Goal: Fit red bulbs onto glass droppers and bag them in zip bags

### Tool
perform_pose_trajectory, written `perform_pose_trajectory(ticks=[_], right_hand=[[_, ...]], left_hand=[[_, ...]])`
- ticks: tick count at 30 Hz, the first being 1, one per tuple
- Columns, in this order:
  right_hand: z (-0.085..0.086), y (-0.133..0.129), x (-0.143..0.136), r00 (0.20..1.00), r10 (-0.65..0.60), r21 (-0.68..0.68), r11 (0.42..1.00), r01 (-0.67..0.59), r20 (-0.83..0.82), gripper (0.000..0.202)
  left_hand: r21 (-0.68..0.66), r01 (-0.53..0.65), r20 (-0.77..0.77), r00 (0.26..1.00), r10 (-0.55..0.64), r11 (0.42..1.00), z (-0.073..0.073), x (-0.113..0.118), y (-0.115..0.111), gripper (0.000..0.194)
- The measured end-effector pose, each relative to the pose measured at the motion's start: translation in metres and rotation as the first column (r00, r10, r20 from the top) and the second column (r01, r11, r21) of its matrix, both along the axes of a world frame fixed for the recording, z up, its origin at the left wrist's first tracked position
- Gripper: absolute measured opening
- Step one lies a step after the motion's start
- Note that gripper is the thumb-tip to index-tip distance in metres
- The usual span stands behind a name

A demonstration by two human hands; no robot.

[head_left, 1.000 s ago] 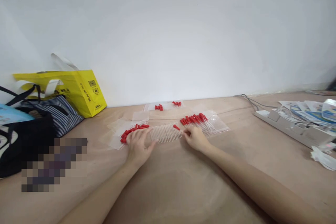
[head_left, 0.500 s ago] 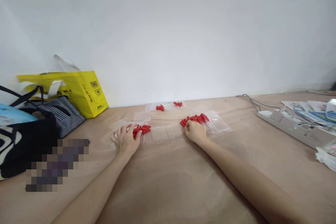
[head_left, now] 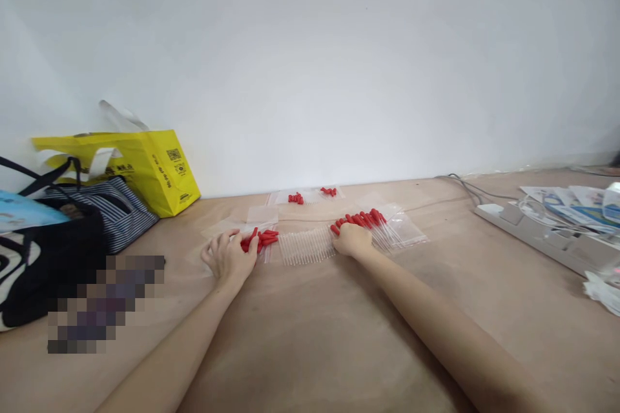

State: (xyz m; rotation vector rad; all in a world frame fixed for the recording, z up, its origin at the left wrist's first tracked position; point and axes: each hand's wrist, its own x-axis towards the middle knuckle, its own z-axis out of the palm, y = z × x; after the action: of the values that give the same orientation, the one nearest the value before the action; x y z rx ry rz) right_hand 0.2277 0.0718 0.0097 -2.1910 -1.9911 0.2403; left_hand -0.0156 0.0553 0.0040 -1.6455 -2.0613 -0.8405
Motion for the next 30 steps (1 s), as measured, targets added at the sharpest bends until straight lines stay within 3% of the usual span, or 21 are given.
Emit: perform_pose_trajectory(ticks=[3, 6, 9, 12, 15, 19, 23, 26, 30], right_hand=[[0.000, -0.002, -0.002, 0.998, 0.054, -0.007, 0.999, -0.054, 0.023, 0.025], [0.001, -0.010, -0.001, 0.991, 0.122, -0.005, 0.993, -0.122, 0.046, 0.026], [0.003, -0.024, 0.007, 0.979, 0.195, 0.017, 0.980, -0.197, 0.067, 0.028], [0.002, -0.043, 0.021, 0.951, 0.293, 0.070, 0.951, -0.300, 0.095, 0.027], [-0.003, -0.059, 0.035, 0.893, 0.429, 0.119, 0.888, -0.445, 0.133, 0.021], [-0.007, -0.068, 0.044, 0.832, 0.545, 0.174, 0.813, -0.555, 0.104, 0.011], [-0.010, -0.065, 0.043, 0.766, 0.641, 0.283, 0.744, -0.605, -0.046, 0.008], [-0.017, -0.061, 0.039, 0.728, 0.671, 0.331, 0.725, -0.604, -0.142, 0.011], [-0.028, -0.058, 0.033, 0.735, 0.663, 0.329, 0.732, -0.596, -0.143, 0.010]], left_hand=[[0.118, 0.041, 0.012, 0.999, -0.042, 0.992, -0.002, 0.001, -0.002, 0.021], [0.215, 0.241, -0.032, 0.970, -0.240, 0.946, -0.003, 0.008, -0.013, 0.018], [0.135, 0.576, -0.105, 0.817, -0.566, 0.806, -0.003, 0.024, -0.033, 0.014], [-0.039, 0.763, -0.107, 0.639, -0.761, 0.646, -0.005, 0.040, -0.051, 0.011], [-0.141, 0.795, -0.039, 0.592, -0.805, 0.591, -0.009, 0.048, -0.059, 0.010], [-0.142, 0.784, 0.006, 0.611, -0.792, 0.604, -0.013, 0.049, -0.058, 0.012], [-0.165, 0.792, -0.014, 0.594, -0.804, 0.588, -0.013, 0.050, -0.058, 0.019], [-0.204, 0.787, -0.019, 0.592, -0.806, 0.583, -0.013, 0.054, -0.058, 0.019], [-0.226, 0.788, -0.001, 0.588, -0.809, 0.573, -0.014, 0.060, -0.056, 0.015]])
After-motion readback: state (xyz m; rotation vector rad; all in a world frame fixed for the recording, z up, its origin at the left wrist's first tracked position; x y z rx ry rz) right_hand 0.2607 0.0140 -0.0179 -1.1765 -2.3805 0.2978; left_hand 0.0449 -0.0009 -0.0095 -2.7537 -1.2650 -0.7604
